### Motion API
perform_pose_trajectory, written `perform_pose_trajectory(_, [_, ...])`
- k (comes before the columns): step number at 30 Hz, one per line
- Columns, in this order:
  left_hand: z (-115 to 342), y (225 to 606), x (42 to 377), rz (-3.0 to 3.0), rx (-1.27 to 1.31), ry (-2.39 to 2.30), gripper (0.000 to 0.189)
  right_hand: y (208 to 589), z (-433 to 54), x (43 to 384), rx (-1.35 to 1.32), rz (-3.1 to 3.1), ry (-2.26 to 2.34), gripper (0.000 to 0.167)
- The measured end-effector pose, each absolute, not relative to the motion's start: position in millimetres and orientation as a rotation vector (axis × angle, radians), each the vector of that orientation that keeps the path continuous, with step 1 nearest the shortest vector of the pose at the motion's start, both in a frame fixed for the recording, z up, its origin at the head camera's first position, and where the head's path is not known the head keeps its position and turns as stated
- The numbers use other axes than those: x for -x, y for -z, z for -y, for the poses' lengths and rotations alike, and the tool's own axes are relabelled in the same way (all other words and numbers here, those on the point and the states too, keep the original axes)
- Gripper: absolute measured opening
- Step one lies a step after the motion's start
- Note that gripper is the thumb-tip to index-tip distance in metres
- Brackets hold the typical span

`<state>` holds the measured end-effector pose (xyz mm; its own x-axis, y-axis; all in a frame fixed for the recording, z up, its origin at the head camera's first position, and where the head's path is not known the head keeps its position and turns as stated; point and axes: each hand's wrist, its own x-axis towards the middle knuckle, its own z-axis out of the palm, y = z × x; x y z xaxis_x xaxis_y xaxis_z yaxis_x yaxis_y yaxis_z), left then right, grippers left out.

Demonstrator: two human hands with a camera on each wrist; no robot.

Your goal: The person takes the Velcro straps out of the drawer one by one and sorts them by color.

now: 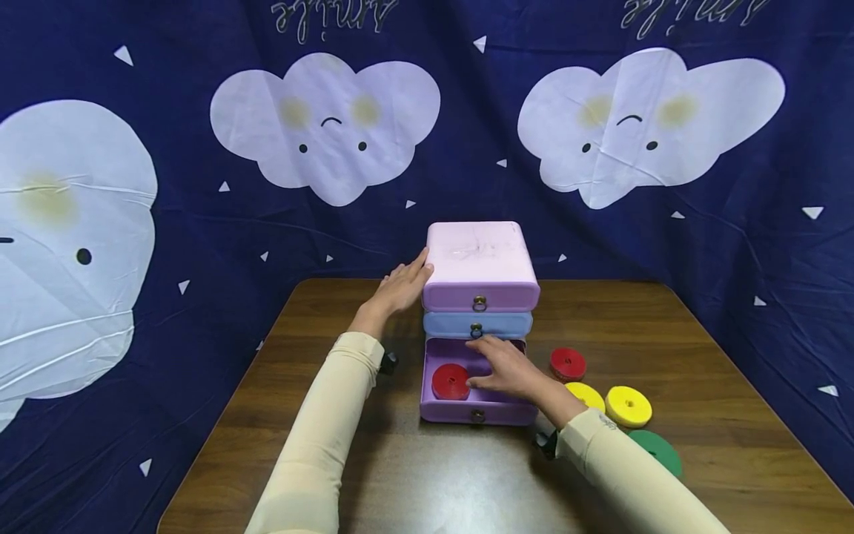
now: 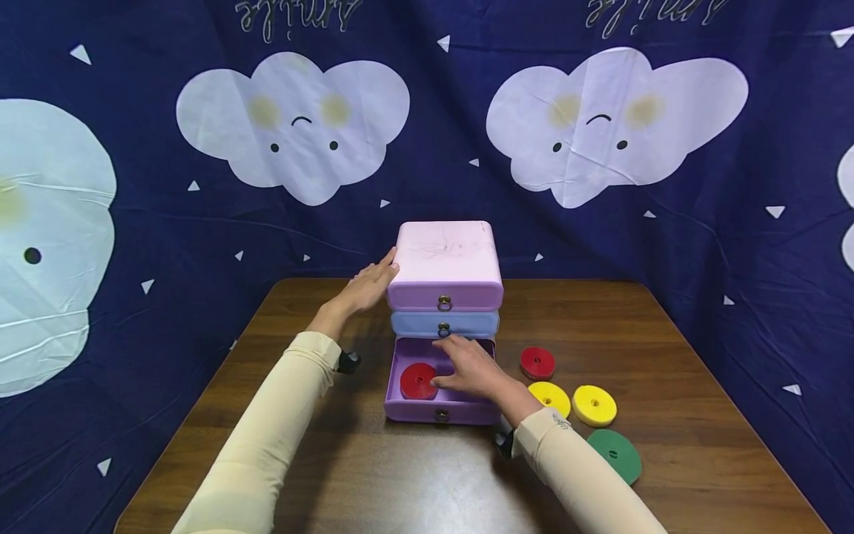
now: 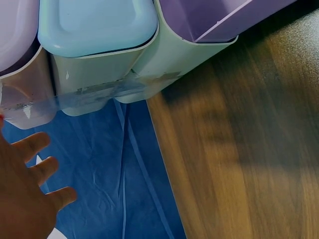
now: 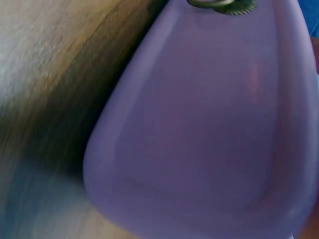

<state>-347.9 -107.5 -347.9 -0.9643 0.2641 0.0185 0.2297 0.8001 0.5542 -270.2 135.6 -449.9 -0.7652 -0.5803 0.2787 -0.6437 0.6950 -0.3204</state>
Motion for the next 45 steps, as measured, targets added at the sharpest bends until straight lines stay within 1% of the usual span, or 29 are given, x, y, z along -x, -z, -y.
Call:
perform_pose_trajectory(11, [107.0, 349.3, 348.5, -2.942, -0.405, -0.870, 0.058, 463.4, -117.4, 274.2, -1.044, 2.848, -0.583, 0.075])
perform_pose_trajectory(23, [104.5, 347.3, 347.7, -2.939, -0.403, -0.870, 0.057, 474.5, -112.6, 281.5, -1.134, 2.861, -0.538, 0.078])
perform_pose_trajectory(33, [106.3, 349.4, 347.9, -2.939, -0.396, -0.877, 0.059, 477.6, -111.0, 286.2, -1.200, 2.891, -0.502, 0.077])
perform_pose_trajectory(45, [107.1, 349.0, 347.8, -2.934, -0.390, -0.876, 0.058, 487.3, -113.0, 292.2, -1.306, 2.828, -0.500, 0.071])
